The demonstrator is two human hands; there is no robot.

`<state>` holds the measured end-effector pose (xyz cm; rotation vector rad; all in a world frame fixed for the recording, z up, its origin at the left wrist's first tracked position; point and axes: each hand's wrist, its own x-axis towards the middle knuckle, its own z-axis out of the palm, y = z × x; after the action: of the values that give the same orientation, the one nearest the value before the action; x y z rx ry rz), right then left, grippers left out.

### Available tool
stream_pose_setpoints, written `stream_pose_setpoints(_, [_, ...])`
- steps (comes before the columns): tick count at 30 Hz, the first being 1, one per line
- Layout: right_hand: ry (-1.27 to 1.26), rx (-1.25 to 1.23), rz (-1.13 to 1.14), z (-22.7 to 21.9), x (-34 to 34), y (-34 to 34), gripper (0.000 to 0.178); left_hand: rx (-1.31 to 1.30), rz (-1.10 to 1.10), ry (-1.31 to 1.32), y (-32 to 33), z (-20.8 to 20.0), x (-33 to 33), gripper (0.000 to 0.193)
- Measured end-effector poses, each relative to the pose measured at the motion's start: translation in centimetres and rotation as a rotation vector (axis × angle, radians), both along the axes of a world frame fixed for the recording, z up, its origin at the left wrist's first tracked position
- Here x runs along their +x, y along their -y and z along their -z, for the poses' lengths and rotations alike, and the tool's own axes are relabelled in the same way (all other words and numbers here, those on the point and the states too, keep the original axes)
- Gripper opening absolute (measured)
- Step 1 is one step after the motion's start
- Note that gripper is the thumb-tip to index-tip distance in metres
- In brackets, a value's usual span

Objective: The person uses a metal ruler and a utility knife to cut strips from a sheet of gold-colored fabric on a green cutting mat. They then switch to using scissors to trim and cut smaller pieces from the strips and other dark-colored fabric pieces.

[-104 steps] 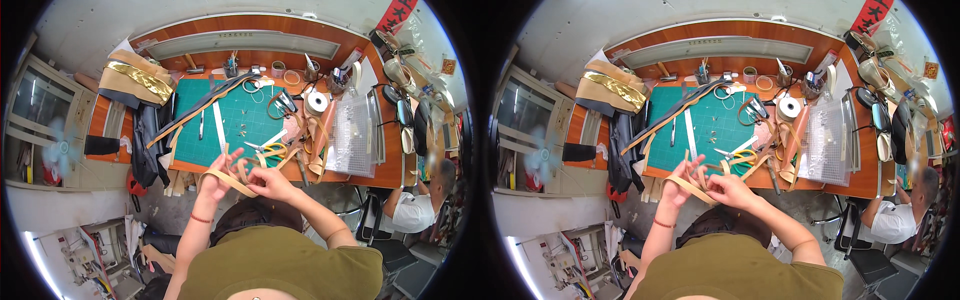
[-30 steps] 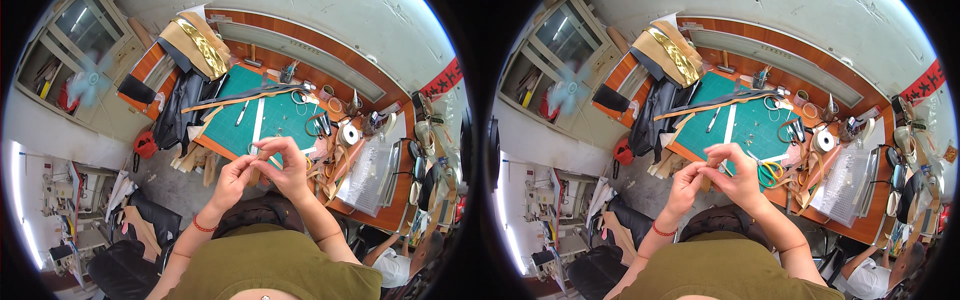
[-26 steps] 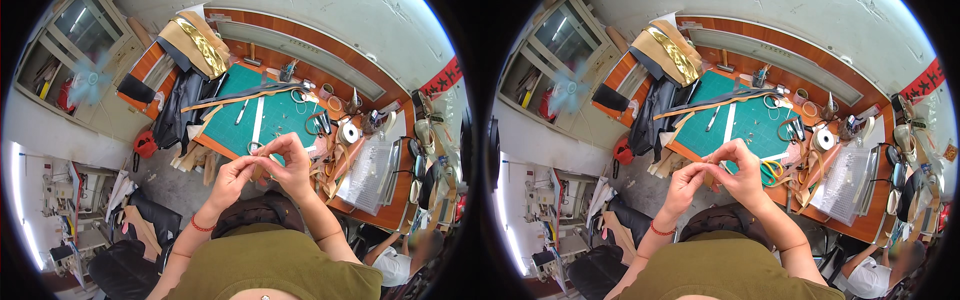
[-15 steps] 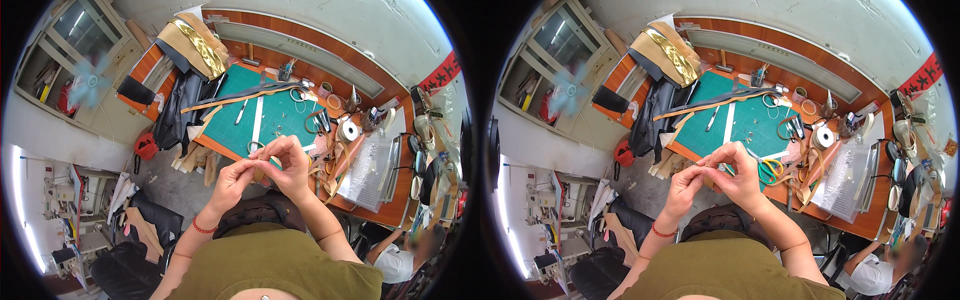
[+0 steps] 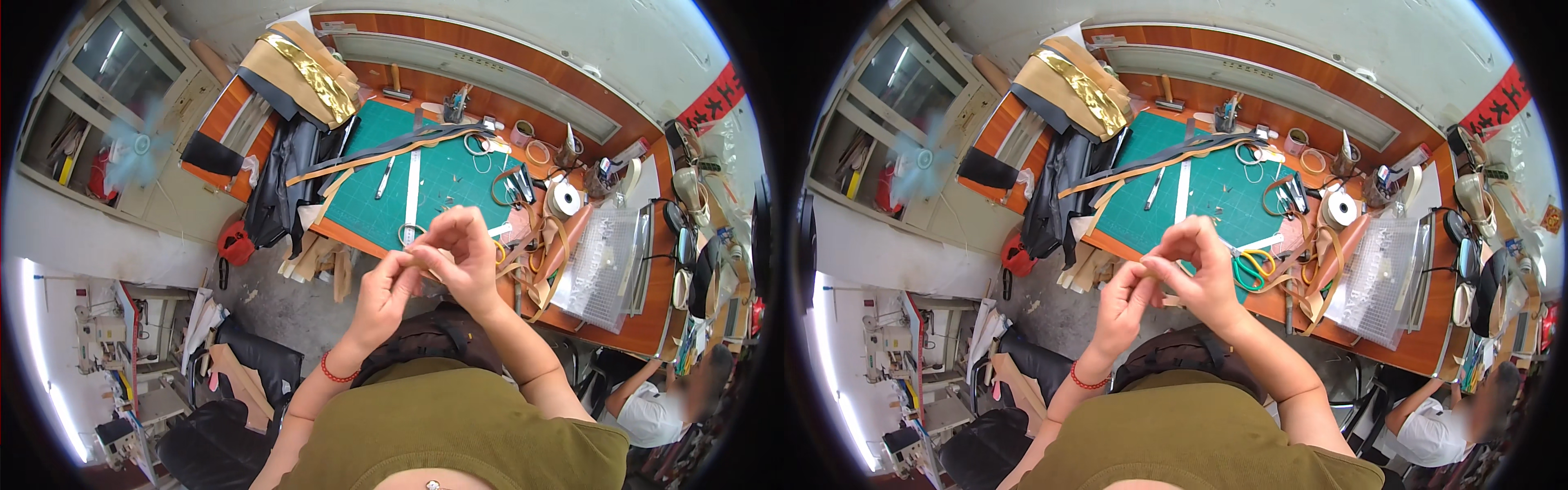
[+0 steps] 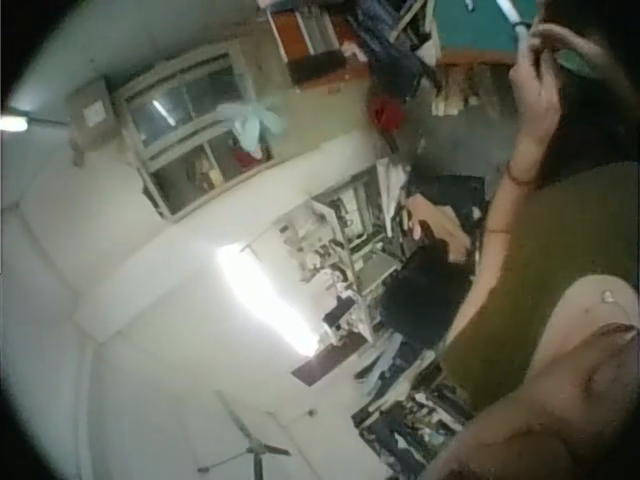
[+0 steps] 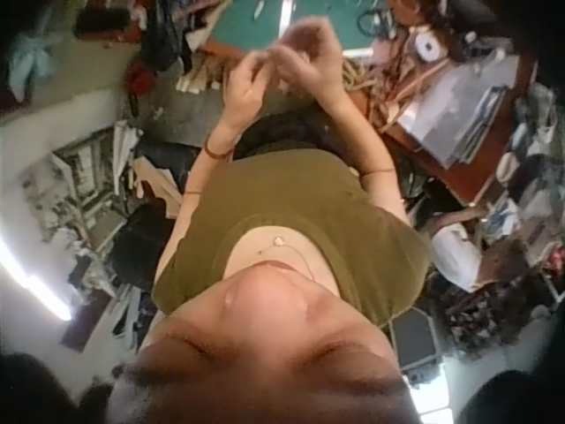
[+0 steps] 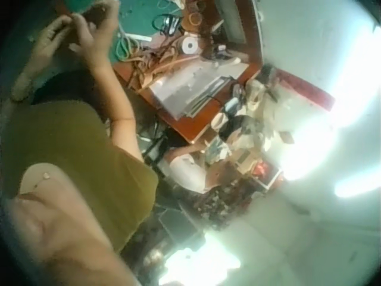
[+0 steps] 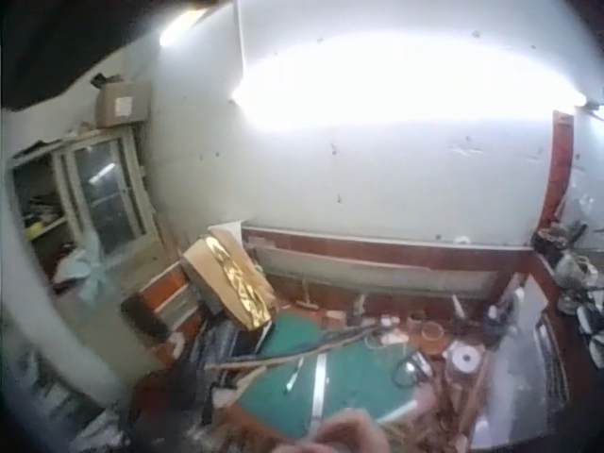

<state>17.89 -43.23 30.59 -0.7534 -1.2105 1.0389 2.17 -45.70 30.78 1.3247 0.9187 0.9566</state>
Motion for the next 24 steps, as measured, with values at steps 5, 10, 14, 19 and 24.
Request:
stream_pose_setpoints(5, [0.168,-0.226,0.224,6.4,8.9,-4.3,0.009,0.010,-0.121,0.072,0.1,0.8,-2.8,0.013])
stream_pose_setpoints(10, [1.251,-0.820,0.496,22.7,22.3,-1.6,0.040,-0.158,0.022,0.378,0.5,1.1,-5.9,0.011])
stream_pose_setpoints(14, [1.078,-1.043,0.720,26.0,22.3,0.2,0.038,-0.231,0.025,0.312,0.0,2.2,-5.4,0.013])
stream_pose_setpoints(19, [1.052,-1.078,0.832,28.6,22.1,-0.8,0.029,-0.245,0.119,0.236,-1.0,1.7,-4.4,0.012])
stream_pose_setpoints(24, [0.990,-0.651,0.735,26.7,23.1,-3.3,0.024,-0.284,0.083,0.266,-1.4,2.5,-4.9,0.011])
